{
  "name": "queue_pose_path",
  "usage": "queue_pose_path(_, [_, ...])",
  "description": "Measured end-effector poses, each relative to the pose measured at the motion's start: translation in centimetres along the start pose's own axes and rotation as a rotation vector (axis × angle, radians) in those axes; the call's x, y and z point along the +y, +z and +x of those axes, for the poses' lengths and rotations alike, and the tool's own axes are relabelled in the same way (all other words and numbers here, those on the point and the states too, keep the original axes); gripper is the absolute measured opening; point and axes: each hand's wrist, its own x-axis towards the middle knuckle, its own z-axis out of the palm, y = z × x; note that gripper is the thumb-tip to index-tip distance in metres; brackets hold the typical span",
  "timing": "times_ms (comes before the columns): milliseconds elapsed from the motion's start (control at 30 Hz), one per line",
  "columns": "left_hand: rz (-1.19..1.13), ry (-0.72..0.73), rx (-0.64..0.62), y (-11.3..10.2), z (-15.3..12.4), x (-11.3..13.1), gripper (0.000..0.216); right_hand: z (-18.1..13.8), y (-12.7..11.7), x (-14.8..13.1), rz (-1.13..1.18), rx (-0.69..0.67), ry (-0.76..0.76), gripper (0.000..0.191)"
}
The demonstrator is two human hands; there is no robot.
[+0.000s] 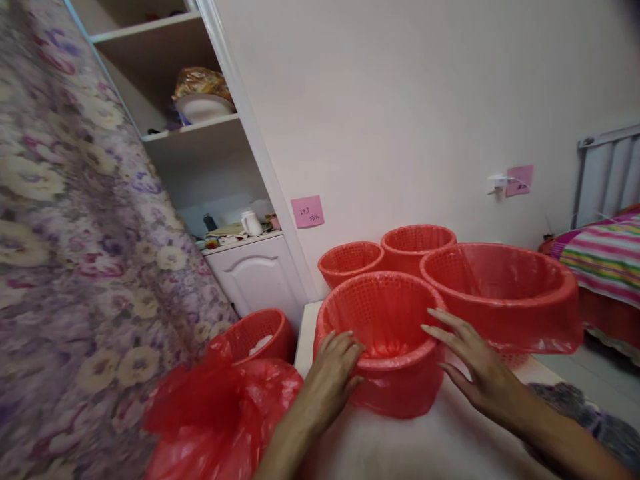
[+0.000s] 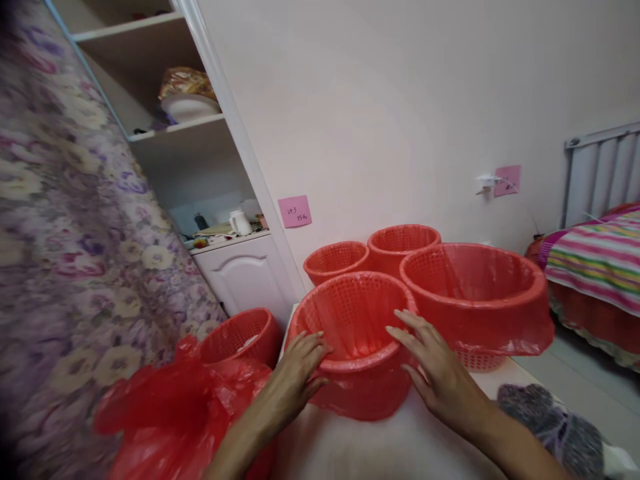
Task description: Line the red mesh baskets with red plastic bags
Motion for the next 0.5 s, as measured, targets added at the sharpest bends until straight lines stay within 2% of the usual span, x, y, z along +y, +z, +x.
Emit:
queue_pose_path(100, [0.025,-0.023,0.071,1.3,-1.5,0.3,0.069,-2.1,0.3,-2.2,0.05,0.163,-0.008,0.049])
queue_pose_path(167, [0.017,-0.056,0.136,1.9,-2.6,0.7,0.074,-3.9,1.6,-3.5,0.14,0.2,-0.055,0.044])
queue_pose_path(200, [0.003,-0.064,0.171,2.2,-3.2,1.0,0.072,-5.0,2.5,-4.0,0.218,0.176,-0.065,0.042])
queue_pose_path(267, [-0.053,-0.089,0.255,2.7,-4.9,1.5,0.063,-7.4,4.9,-4.8,0.407,0.01,-0.005,0.036])
queue_pose_path(333, [-0.159,-0.157,0.356,3.3,-7.0,2.1,0.051,-10.1,7.5,-5.1,0.525,-0.138,0.125,0.024])
queue_pose_path(400, [-0.36,-0.299,0.402,4.1,-9.7,2.7,0.032,-12.8,9.7,-4.9,0.581,-0.252,0.302,0.02])
queue_pose_path(433, [-0.484,-0.378,0.373,4.7,-11.1,3.1,0.024,-14.0,10.7,-4.8,0.609,-0.293,0.367,0.022])
queue_pose_path(500, [-0.709,-0.507,0.182,6.1,-14.1,4.0,0.024,-16.1,12.1,-4.3,0.654,-0.349,0.465,0.027])
